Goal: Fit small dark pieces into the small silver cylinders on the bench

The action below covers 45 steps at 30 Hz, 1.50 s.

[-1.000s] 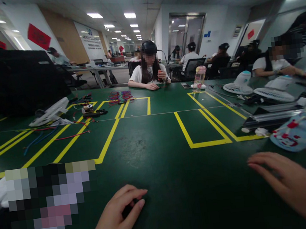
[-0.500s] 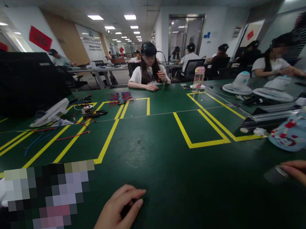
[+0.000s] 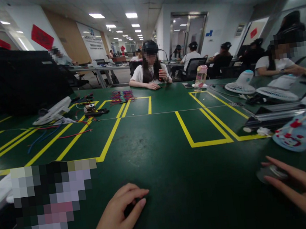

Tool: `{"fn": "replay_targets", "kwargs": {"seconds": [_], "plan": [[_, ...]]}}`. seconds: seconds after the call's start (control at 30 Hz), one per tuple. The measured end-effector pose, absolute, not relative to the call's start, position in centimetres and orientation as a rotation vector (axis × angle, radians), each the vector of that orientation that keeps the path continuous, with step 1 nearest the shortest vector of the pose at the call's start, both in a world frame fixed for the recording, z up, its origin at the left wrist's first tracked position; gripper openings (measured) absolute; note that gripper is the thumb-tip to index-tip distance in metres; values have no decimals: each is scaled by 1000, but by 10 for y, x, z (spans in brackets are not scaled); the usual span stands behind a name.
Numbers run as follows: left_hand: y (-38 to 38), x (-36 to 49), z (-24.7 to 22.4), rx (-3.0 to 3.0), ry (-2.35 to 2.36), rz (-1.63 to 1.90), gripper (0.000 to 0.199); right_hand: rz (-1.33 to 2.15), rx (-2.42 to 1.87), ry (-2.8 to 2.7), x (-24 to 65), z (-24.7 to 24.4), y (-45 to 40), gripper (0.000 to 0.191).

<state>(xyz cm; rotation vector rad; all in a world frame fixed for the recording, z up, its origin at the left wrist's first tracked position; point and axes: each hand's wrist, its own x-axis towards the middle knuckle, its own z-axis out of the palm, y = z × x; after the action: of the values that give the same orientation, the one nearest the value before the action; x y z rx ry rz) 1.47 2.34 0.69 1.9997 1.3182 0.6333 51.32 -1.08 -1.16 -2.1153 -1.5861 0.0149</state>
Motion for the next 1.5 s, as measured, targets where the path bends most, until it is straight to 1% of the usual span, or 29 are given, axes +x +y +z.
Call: {"fn": "replay_targets", "kwargs": {"seconds": [0.07, 0.13, 0.2, 0.27, 0.33, 0.47, 0.5, 0.53, 0.63, 0.7, 0.87, 0.97, 1.07, 1.17, 1.23, 1.33, 1.4, 1.47, 1.5], "plan": [[23, 15, 7, 2018, 1315, 628, 25, 210, -1904, -1854, 467, 1, -6, 64], [23, 14, 6, 2041, 1317, 630, 26, 362, -1627, -2096, 409, 16, 0, 56], [24, 13, 5, 2061, 1327, 627, 26, 587, -1367, -2267, 351, 28, 8, 53], [23, 12, 5, 2080, 1341, 621, 26, 750, -1166, -2320, 307, 31, 16, 54], [22, 15, 9, 2103, 1365, 614, 25, 834, -1081, -2304, 283, 26, 22, 56], [19, 39, 25, 2167, 1389, 659, 25, 913, -1172, -2151, 280, 2, 23, 78], [20, 48, 29, 2183, 1373, 674, 26, 933, -1210, -2105, 282, -3, 23, 80], [22, 58, 34, 2204, 1350, 707, 25, 950, -1242, -2070, 284, -6, 23, 78], [28, 82, 45, 2260, 1253, 744, 19, 974, -1275, -2035, 286, -5, 24, 58], [32, 87, 50, 2267, 1208, 778, 18, 972, -1274, -2043, 285, -1, 25, 51], [34, 74, 45, 2166, 1200, 828, 18, 855, -1236, -2083, 286, 5, 27, 48], [34, 70, 31, 2195, 1261, 729, 17, 818, -1190, -2110, 284, 5, 26, 41], [35, 75, 18, 2279, 1295, 585, 16, 802, -1180, -2107, 281, 6, 25, 39], [35, 75, 16, 2314, 1297, 559, 19, 759, -1238, -2092, 291, 9, 25, 38], [35, 65, 18, 2295, 1320, 595, 23, 648, -1342, -2064, 316, 10, 24, 38], [33, 37, 21, 2232, 1359, 648, 25, 363, -1586, -1953, 389, 4, 22, 44], [32, 16, 20, 2185, 1382, 676, 26, 208, -1779, -1808, 453, -8, 18, 53], [30, -3, 15, 2154, 1409, 683, 27, 167, -1953, -1658, 513, -21, 12, 66], [29, -9, 12, 2143, 1424, 685, 26, 173, -2012, -1624, 536, -26, 8, 68]]}}
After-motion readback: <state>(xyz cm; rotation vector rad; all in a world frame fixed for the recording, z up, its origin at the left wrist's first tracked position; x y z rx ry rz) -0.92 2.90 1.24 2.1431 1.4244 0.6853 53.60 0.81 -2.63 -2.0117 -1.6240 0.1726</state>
